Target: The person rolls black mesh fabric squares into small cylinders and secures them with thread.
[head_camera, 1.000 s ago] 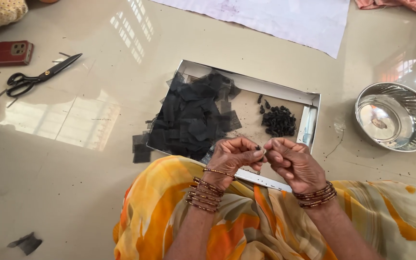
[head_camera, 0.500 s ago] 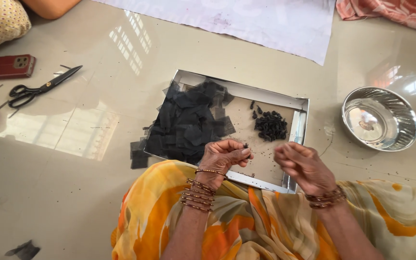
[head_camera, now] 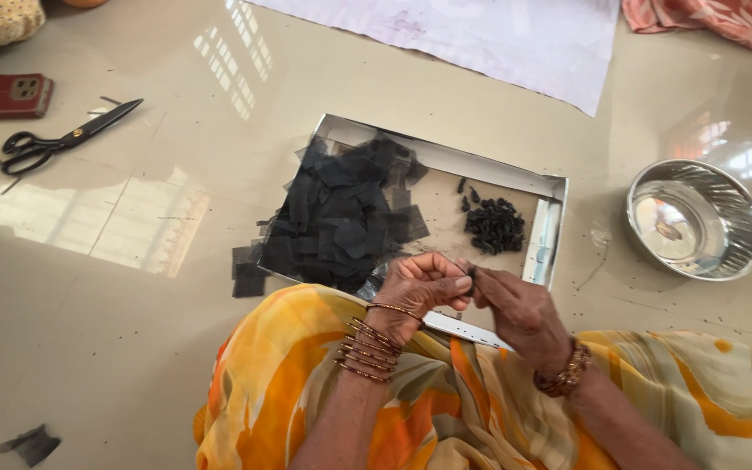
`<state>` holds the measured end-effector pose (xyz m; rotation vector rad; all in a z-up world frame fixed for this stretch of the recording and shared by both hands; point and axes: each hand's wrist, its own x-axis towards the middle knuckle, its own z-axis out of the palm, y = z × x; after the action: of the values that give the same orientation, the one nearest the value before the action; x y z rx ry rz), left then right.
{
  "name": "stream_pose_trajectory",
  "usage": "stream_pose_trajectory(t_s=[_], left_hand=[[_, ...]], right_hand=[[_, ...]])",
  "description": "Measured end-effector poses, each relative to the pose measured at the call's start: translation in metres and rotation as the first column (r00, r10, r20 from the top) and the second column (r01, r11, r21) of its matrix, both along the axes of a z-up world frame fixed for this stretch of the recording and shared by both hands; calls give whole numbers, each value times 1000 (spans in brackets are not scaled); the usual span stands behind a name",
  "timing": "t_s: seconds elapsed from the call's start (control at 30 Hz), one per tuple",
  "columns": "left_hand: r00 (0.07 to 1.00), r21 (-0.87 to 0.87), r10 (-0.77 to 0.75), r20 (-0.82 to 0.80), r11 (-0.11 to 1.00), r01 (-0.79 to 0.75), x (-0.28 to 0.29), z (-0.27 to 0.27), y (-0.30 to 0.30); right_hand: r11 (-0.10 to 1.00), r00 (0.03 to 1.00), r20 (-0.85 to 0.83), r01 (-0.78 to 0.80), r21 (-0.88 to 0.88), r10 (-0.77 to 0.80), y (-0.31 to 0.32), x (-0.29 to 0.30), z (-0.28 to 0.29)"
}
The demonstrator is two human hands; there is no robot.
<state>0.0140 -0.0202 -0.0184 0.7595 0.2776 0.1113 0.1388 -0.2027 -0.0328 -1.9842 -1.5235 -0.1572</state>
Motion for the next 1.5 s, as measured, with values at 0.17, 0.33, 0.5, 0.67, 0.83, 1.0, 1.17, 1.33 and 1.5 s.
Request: stream_pose_trajectory(t_s=[0.17,0.33,0.5,0.67,0.83,1.0,1.17,1.33,1.5], left_hand=[[999,-116,-37,-10,993,36,0,3,-2],[989,-151,-137,-57,980,127,-2,14,-1],[979,-115,-206,5,972,205,-4,6,-2],[961,68,-255,-106,962,263,0,-9,-6],[990,-186,-142,-25,973,135,0,10,-8],[998,-224,-57,-24,973,50,3,7,-14],[991,-94,129,23,987,-127,-4,8,12],[964,-185,252,86,955,-233,-23,10,36],[983,-81,146,107,987,-138,-19,20,33]], right_hand=[[972,975,-67,-205,119,213,-4,6,30],[927,927,-22,-373,46,374,-10,20,36],[943,942,-67,-331,-44,328,-8,16,47],[951,938,-162,-308,9,305,-13,6,37],[978,977,-134,-144,149,164,-11,-17,53],[955,898,-439,111,275,23,-7,-31,47],[868,443,-895,423,262,54,-24,-6,47],[960,364,-890,-149,236,275,-74,33,10],[932,369,-864,19,-362,-343,-89,69,22]])
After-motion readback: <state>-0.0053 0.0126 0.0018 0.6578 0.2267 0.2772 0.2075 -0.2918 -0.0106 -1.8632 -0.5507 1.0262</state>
